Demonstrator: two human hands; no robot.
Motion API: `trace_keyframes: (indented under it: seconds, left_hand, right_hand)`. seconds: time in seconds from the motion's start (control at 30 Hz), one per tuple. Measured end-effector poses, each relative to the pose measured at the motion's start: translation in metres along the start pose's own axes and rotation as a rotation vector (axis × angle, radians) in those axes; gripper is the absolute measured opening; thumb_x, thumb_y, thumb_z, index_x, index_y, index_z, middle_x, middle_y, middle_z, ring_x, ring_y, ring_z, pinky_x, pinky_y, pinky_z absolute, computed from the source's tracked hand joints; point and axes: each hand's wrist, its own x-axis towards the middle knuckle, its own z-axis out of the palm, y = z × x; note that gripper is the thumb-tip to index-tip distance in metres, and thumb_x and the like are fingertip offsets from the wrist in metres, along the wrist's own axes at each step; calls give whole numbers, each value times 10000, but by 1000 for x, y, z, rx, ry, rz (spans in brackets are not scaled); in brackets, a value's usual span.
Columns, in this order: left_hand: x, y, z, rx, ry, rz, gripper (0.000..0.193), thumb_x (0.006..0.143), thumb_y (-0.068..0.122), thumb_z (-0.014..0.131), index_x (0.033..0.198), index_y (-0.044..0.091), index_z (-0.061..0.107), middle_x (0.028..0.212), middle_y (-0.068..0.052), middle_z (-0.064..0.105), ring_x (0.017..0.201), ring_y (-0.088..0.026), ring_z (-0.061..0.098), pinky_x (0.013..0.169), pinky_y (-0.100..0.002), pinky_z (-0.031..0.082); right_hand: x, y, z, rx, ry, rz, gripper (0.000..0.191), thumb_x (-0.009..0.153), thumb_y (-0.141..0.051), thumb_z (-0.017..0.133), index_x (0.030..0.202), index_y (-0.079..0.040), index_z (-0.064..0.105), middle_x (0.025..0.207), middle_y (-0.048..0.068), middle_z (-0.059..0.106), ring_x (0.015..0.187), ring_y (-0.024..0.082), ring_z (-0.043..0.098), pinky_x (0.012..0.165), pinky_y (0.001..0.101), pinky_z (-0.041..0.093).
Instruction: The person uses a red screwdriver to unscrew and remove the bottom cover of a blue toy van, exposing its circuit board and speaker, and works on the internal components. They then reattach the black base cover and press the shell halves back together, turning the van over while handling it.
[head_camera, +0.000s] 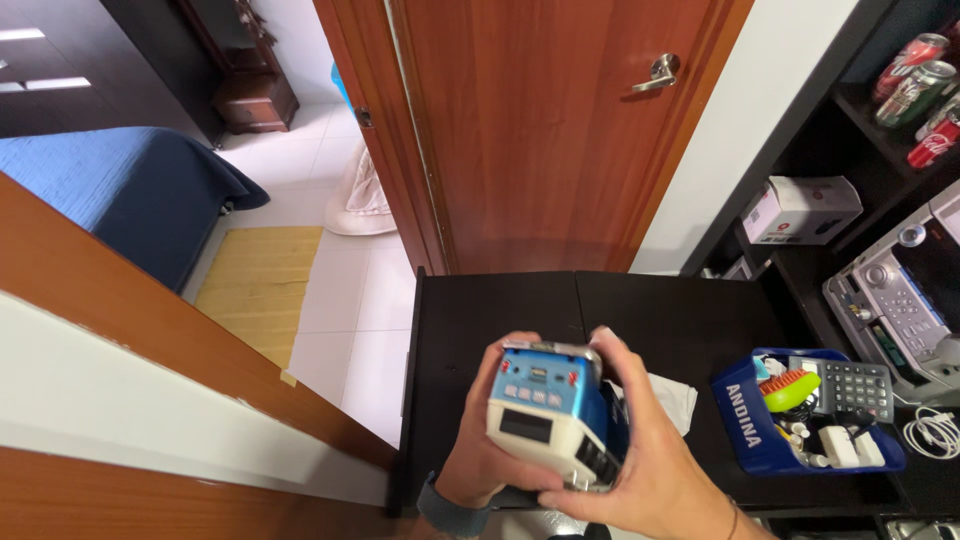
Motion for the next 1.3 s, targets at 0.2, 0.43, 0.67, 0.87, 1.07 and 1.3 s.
trace_keyframes:
  seconds: [0.2,0.43,0.67,0.87,1.07,1.3]
  left_hand:
    - [4,-6,-6,-65,34,58,1305,511,28,965,1617,64,272,1401,-142,581,1322,-260,583,1146,-423,479]
    - [9,-45,5,-108,237,93,991,625,-74,848,1498,39,393,1369,-108,578,1276,-236,589,1110,-397,490]
    - [4,-60,-20,-334,441,49,674,714,-41,720,1363,33,554,1211,-157,656,1134,-300,653,1012,-471,535]
    - [4,-70,-32,-631,474,11,551,839,205,708,1348,76,540,1261,-152,652,1165,-319,649,1007,-489,545]
    - [9,-65,-37,-493,418,142,551,921,219,698,1399,10,521,1294,-185,633,1188,-323,634,1037,-475,529]
    - [26,-50,-34,-550,593,9,558,955,416,546,1367,39,555,1274,-177,668,1142,-305,670,986,-445,557]
  right_hand:
    - [1,2,7,-134,3,215,1155,477,-288,976,1413,32,380,1262,189,602,1160,324,650,960,393,506]
    - [15,2,16,-524,229,183,982,512,-239,907,1350,22,467,1118,190,587,1030,363,617,853,420,523]
    - [11,-2,-11,-399,-189,22,1022,629,-444,952,1480,-73,524,1262,136,612,1143,329,589,952,395,493]
    - [20,16,-24,225,-245,178,595,796,-249,871,1343,-84,703,1513,127,550,1374,279,562,1088,370,471]
    - [3,22,-13,134,-280,337,1095,657,-318,971,1598,-132,442,1437,119,578,1316,258,573,1117,383,464]
    - [-2,50,-13,644,-100,463,717,855,-315,752,1472,-7,553,1323,125,627,1228,198,608,1046,350,468]
